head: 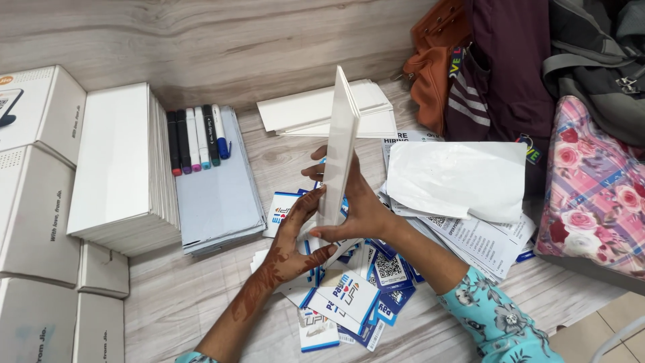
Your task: The person organizes stacks of white paper sheets and QR code stickers on a floor workspace. They repeatedly pick up sheets, fold them, and place them into neat piles while occasionally handling markers and other printed materials.
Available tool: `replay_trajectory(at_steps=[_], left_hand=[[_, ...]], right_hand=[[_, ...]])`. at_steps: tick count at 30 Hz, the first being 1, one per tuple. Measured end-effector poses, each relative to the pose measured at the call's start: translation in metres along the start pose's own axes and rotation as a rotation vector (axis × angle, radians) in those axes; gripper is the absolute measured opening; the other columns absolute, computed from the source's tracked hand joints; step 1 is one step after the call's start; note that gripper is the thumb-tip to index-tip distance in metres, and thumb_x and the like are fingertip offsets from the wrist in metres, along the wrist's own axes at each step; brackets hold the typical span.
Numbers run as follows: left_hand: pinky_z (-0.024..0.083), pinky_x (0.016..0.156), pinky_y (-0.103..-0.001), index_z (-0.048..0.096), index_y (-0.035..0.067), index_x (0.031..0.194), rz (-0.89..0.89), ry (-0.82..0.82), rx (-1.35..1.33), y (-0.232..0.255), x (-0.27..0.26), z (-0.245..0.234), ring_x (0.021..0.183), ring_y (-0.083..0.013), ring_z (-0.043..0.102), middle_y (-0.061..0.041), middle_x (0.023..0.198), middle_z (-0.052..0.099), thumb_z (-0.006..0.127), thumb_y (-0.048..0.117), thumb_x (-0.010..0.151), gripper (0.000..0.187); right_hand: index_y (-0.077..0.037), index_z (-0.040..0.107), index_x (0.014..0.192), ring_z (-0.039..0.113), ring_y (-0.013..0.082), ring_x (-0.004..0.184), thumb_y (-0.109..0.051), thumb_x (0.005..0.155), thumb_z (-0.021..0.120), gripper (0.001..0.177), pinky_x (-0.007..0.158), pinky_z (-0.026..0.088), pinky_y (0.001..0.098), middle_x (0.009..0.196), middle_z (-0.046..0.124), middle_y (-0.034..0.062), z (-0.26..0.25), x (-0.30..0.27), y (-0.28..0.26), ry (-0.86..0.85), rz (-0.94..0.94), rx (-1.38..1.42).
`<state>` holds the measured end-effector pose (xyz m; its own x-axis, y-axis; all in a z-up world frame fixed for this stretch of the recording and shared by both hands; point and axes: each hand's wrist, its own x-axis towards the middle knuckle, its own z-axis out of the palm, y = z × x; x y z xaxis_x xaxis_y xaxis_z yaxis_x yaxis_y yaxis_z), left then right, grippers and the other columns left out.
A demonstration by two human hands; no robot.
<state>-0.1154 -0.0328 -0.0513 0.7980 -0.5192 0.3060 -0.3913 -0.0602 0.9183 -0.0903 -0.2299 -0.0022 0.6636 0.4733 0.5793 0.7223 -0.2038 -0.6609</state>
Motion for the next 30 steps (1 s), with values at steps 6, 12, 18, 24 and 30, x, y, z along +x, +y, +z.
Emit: replay_trajectory(at_steps=[6, 12, 18, 24, 30], left_hand=[[0.035, 0.122, -0.049, 0.033, 0.015, 0.154, -0.093, -0.049, 0.105, -0.001, 0.004, -0.009, 0.145, -0.0328, 0.044, -0.014, 0.153, 0.044, 0.095, 0.041, 0.062, 0.115], [0.037, 0.120, -0.048, 0.034, 0.013, 0.153, -0.060, 0.018, 0.071, -0.009, 0.001, -0.003, 0.146, -0.0308, 0.044, -0.015, 0.153, 0.044, 0.097, 0.035, 0.062, 0.113], [0.046, 0.116, -0.050, 0.029, 0.010, 0.154, -0.013, 0.103, -0.466, -0.007, -0.001, 0.001, 0.144, -0.0337, 0.047, -0.016, 0.154, 0.043, 0.090, 0.037, 0.074, 0.105], [0.043, 0.114, -0.046, 0.023, 0.014, 0.158, -0.018, 0.244, -0.759, -0.019, -0.001, -0.013, 0.144, -0.0288, 0.041, -0.014, 0.156, 0.037, 0.077, 0.061, 0.082, 0.105], [0.046, 0.113, -0.053, 0.023, 0.014, 0.158, -0.253, 0.186, -0.899, -0.037, -0.001, -0.011, 0.143, -0.0329, 0.043, -0.018, 0.155, 0.038, 0.056, 0.081, 0.078, 0.109]], right_hand=[[-0.011, 0.034, 0.153, 0.053, 0.0352, 0.140, -0.044, 0.067, 0.095, 0.111, 0.110, 0.057, 0.0480, 0.151, 0.039, 0.0191, -0.001, -0.003, -0.004, -0.073, -0.069, -0.136], [-0.014, 0.015, 0.160, 0.043, 0.0375, 0.151, -0.058, 0.075, 0.089, 0.121, 0.120, 0.050, 0.0516, 0.164, 0.023, 0.0195, 0.005, -0.001, -0.011, -0.034, -0.029, -0.020], [-0.022, 0.021, 0.167, 0.013, 0.0446, 0.168, -0.085, 0.088, 0.056, 0.107, 0.129, 0.040, 0.0619, 0.178, 0.004, 0.0208, 0.011, -0.005, -0.016, 0.006, -0.014, -0.030], [-0.025, 0.036, 0.159, 0.023, 0.0432, 0.157, -0.074, 0.090, 0.051, 0.085, 0.127, 0.022, 0.0660, 0.168, 0.025, 0.0210, 0.034, -0.018, -0.005, -0.029, -0.288, -0.375], [-0.026, 0.044, 0.149, 0.038, 0.0361, 0.155, -0.019, 0.109, 0.053, 0.042, 0.131, 0.020, 0.0607, 0.162, 0.042, 0.0181, 0.046, -0.026, 0.016, 0.028, -0.386, -0.680]])
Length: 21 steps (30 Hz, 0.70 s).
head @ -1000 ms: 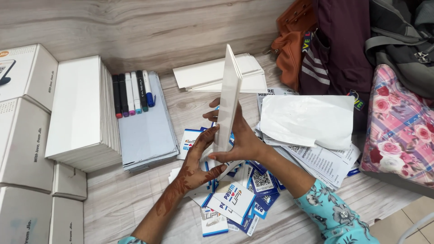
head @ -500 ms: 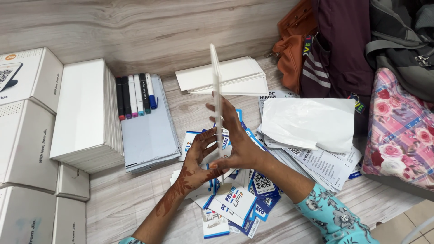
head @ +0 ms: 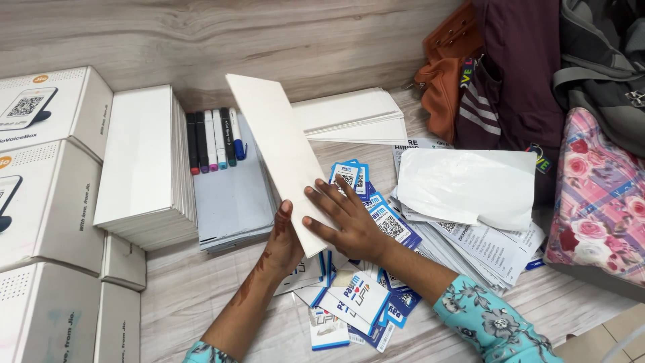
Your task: The person organizes stacks of white paper sheets and QR code stickers on a floor workspace. They repeatedly pick up sheets, fold them, and place them into neat piles while occasionally handling markers and other printed materials.
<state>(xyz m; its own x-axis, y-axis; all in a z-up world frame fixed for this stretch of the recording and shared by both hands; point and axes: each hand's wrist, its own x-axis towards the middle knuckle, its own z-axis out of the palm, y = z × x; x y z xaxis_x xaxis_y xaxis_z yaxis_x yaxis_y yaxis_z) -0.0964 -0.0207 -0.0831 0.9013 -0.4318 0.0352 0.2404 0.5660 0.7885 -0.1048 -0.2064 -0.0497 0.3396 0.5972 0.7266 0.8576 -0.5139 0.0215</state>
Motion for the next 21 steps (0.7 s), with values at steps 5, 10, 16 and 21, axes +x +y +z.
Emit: replay_trajectory(at_steps=[5, 10, 16, 21], left_hand=[[0.043, 0.116, -0.050, 0.017, 0.019, 0.159, 0.011, -0.002, 0.002, -0.013, 0.001, -0.002, 0.149, -0.0319, 0.038, -0.016, 0.159, 0.036, 0.033, 0.090, 0.076, 0.111], [0.049, 0.110, -0.049, 0.015, 0.015, 0.159, 0.027, 0.045, 0.047, -0.047, 0.014, -0.017, 0.141, -0.0307, 0.047, -0.017, 0.155, 0.038, 0.029, 0.074, 0.092, 0.089], [0.054, 0.106, -0.032, 0.028, 0.009, 0.160, 0.385, 0.013, -0.189, -0.086, 0.046, -0.020, 0.133, -0.0185, 0.056, -0.015, 0.147, 0.051, 0.034, 0.044, 0.110, 0.061], [0.058, 0.084, -0.031, 0.048, -0.001, 0.142, 0.126, 0.077, 0.262, -0.057, 0.029, -0.006, 0.105, -0.0193, 0.066, -0.013, 0.127, 0.063, 0.046, 0.034, 0.108, 0.049]], right_hand=[[-0.032, 0.046, 0.148, 0.036, 0.0304, 0.154, -0.023, 0.107, 0.053, 0.043, 0.132, 0.020, 0.0563, 0.162, 0.041, 0.0133, -0.007, 0.008, 0.002, -0.010, -0.001, -0.031], [-0.037, 0.045, 0.152, 0.036, 0.0297, 0.153, -0.024, 0.106, 0.052, 0.048, 0.132, 0.024, 0.0520, 0.164, 0.038, 0.0101, -0.007, 0.044, 0.001, -0.112, 0.005, -0.019], [-0.037, 0.039, 0.157, 0.036, 0.0325, 0.154, -0.026, 0.113, 0.048, 0.046, 0.131, 0.027, 0.0562, 0.166, 0.036, 0.0114, 0.018, 0.104, -0.024, -0.152, -0.175, -0.065], [-0.036, 0.033, 0.160, 0.040, 0.0412, 0.153, -0.024, 0.113, 0.035, 0.048, 0.126, 0.039, 0.0535, 0.165, 0.039, 0.0204, 0.065, 0.153, -0.053, -0.286, -0.116, 0.089]])
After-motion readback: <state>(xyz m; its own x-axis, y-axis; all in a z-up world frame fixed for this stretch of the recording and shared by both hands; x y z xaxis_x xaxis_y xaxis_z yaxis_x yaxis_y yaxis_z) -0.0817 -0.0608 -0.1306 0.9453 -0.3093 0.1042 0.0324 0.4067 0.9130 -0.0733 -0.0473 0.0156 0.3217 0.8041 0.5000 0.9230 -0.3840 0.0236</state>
